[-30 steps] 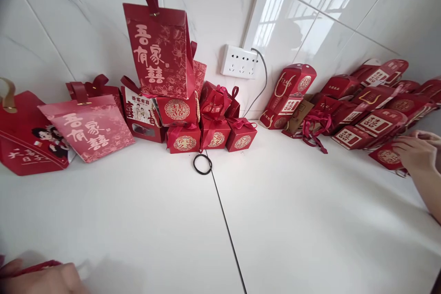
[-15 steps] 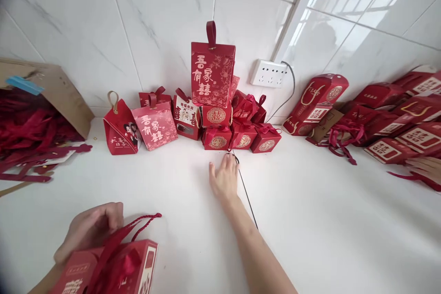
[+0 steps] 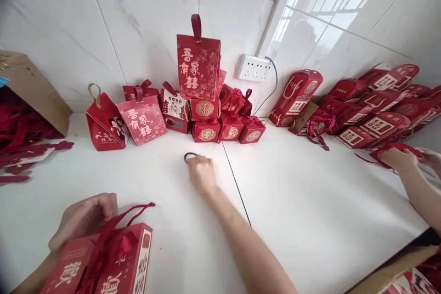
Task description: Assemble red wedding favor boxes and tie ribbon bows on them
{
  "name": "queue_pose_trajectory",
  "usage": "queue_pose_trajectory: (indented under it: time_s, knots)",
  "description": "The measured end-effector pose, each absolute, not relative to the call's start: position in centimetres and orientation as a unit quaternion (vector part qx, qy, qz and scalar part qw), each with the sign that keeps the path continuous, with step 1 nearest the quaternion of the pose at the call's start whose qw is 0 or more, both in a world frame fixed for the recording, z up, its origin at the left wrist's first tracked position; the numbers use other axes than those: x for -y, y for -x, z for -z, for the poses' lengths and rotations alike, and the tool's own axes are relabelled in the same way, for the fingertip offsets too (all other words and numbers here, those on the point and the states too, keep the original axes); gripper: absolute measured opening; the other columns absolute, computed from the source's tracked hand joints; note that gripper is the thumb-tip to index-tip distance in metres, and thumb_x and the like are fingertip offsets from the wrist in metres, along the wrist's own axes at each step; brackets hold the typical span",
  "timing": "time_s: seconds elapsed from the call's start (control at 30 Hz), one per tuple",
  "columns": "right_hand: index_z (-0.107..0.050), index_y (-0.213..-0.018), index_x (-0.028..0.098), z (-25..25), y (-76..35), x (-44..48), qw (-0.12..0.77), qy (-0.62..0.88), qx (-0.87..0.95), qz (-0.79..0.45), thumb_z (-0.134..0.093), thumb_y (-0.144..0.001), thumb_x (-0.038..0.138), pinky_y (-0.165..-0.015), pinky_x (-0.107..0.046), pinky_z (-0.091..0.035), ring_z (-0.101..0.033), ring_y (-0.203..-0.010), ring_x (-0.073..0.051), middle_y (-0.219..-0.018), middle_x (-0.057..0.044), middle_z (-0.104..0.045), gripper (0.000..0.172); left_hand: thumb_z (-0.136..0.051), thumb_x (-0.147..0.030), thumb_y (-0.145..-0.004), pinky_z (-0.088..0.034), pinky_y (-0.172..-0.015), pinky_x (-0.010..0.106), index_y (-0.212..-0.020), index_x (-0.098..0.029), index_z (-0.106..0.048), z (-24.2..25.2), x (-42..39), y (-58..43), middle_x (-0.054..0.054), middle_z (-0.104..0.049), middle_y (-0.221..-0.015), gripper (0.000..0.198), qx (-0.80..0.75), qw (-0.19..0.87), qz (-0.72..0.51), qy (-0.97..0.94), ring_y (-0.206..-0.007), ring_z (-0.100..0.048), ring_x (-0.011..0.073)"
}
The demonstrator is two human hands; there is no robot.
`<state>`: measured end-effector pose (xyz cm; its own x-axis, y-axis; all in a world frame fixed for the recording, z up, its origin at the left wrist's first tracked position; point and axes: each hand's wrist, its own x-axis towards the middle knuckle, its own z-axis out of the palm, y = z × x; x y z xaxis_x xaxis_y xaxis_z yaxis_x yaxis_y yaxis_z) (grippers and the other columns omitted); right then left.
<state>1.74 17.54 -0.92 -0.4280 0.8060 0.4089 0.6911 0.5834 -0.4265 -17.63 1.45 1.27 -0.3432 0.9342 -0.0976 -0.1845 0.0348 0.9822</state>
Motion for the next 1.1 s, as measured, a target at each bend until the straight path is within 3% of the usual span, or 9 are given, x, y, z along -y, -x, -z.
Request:
queue_pose_trajectory:
  time_s: [0.1, 0.17, 0.4, 0.57, 0.67, 0.73, 0.83, 0.97, 1.1]
  knots:
    - [-0.062, -0.086, 0.016, 0.1, -4.9, -19.8, 0.483, 0.465, 0.739, -0.064, -0.039, -0.090, 0.023, -0.074, -0.032, -0.048, -0.059, -0.078, -0.019, -0.083, -0.009, -0.065, 0.024, -0.052, -0.052, -0.073, -0.026, -0.046, 0.027, -0.046, -0.019, -0.051, -1.2, -1.3, 17.7, 0.001, -0.042, -0.048, 0.043, -0.532, 0.468, -0.614, -0.349, -0.045, -0.037, 0.0119]
    - [-0.059, -0.091, 0.015, -0.9, -7.1, -20.6, 0.545, 0.478, 0.688, -0.035, -0.036, -0.092, 0.033, -0.080, -0.035, -0.046, -0.056, -0.085, -0.020, -0.088, -0.012, -0.062, 0.030, -0.052, -0.053, -0.073, -0.026, -0.044, 0.026, -0.044, -0.019, -0.050, -1.1, -1.4, 17.9, 0.001, -0.041, -0.045, 0.044, -0.526, 0.481, -0.608, -0.350, -0.042, -0.036, 0.0114]
    - [-0.050, -0.111, 0.020, -4.5, -11.2, -20.7, 0.585, 0.518, 0.624, 0.017, -0.024, -0.094, 0.042, -0.090, -0.039, -0.042, -0.049, -0.103, -0.021, -0.105, -0.011, -0.052, 0.038, -0.057, -0.055, -0.069, -0.024, -0.037, 0.024, -0.036, -0.017, -0.046, -1.2, -2.7, 19.1, 0.003, -0.040, -0.033, 0.051, -0.417, 0.647, -0.460, -0.442, -0.033, -0.034, 0.0099]
    - [-0.062, -0.090, 0.019, -2.3, -8.9, -20.5, 0.477, 0.468, 0.742, -0.053, -0.043, -0.089, 0.037, -0.082, -0.045, -0.049, -0.059, -0.087, -0.024, -0.088, -0.010, -0.059, 0.026, -0.069, -0.047, -0.068, -0.036, -0.047, 0.020, -0.063, -0.009, -0.063, -1.6, -2.4, 19.1, 0.003, -0.058, -0.053, 0.038, -0.324, 0.741, -0.451, -0.378, -0.047, -0.047, 0.0098]
    - [-0.064, -0.088, 0.020, -0.2, -5.4, -19.1, 0.422, 0.413, 0.803, -0.082, -0.046, -0.087, 0.030, -0.087, -0.049, -0.049, -0.059, -0.094, -0.028, -0.095, -0.013, -0.062, 0.021, -0.074, -0.054, -0.059, -0.046, -0.070, 0.025, -0.094, -0.009, -0.067, -1.0, -2.3, 18.8, 0.009, -0.068, -0.090, 0.058, -0.233, 0.804, -0.379, -0.395, -0.076, -0.060, 0.0174]
    - [-0.064, -0.097, 0.019, 0.8, -2.7, -17.3, 0.383, 0.366, 0.842, -0.100, -0.043, -0.089, 0.026, -0.091, -0.047, -0.049, -0.059, -0.101, -0.027, -0.106, -0.014, -0.061, 0.024, -0.082, -0.051, -0.050, -0.044, -0.087, 0.031, -0.111, -0.012, -0.063, -0.6, -2.4, 18.7, 0.012, -0.063, -0.113, 0.074, -0.173, 0.827, -0.276, -0.458, -0.099, -0.059, 0.0244]
    - [-0.059, -0.114, 0.012, 1.4, 1.3, -14.1, 0.293, 0.281, 0.904, -0.134, -0.042, -0.091, 0.024, -0.099, -0.040, -0.046, -0.053, -0.117, -0.024, -0.122, -0.016, -0.057, 0.031, -0.089, -0.032, -0.042, -0.029, -0.107, 0.041, -0.127, -0.018, -0.054, -0.3, -2.6, 18.4, 0.011, -0.049, -0.136, 0.092, -0.114, 0.808, -0.191, -0.546, -0.128, -0.041, 0.0319]
    - [-0.042, -0.135, 0.012, 1.0, 6.6, -10.4, 0.150, 0.158, 0.962, -0.163, -0.041, -0.093, 0.030, -0.112, -0.049, -0.027, -0.030, -0.137, -0.026, -0.145, -0.014, -0.038, 0.045, -0.088, -0.029, -0.045, -0.026, -0.110, 0.040, -0.126, -0.018, -0.055, -0.9, -2.4, 18.1, 0.008, -0.051, -0.135, 0.088, -0.098, 0.790, -0.173, -0.581, -0.132, -0.037, 0.0334]
    - [-0.036, -0.139, 0.022, 0.6, 9.8, -9.1, 0.099, 0.096, 0.978, -0.154, -0.039, -0.094, 0.040, -0.113, -0.054, -0.015, -0.025, -0.139, -0.023, -0.150, -0.007, -0.031, 0.049, -0.085, -0.031, -0.050, -0.031, -0.109, 0.038, -0.122, -0.014, -0.059, -1.3, -2.0, 18.3, 0.007, -0.058, -0.127, 0.078, -0.128, 0.789, -0.141, -0.585, -0.128, -0.043, 0.0343]
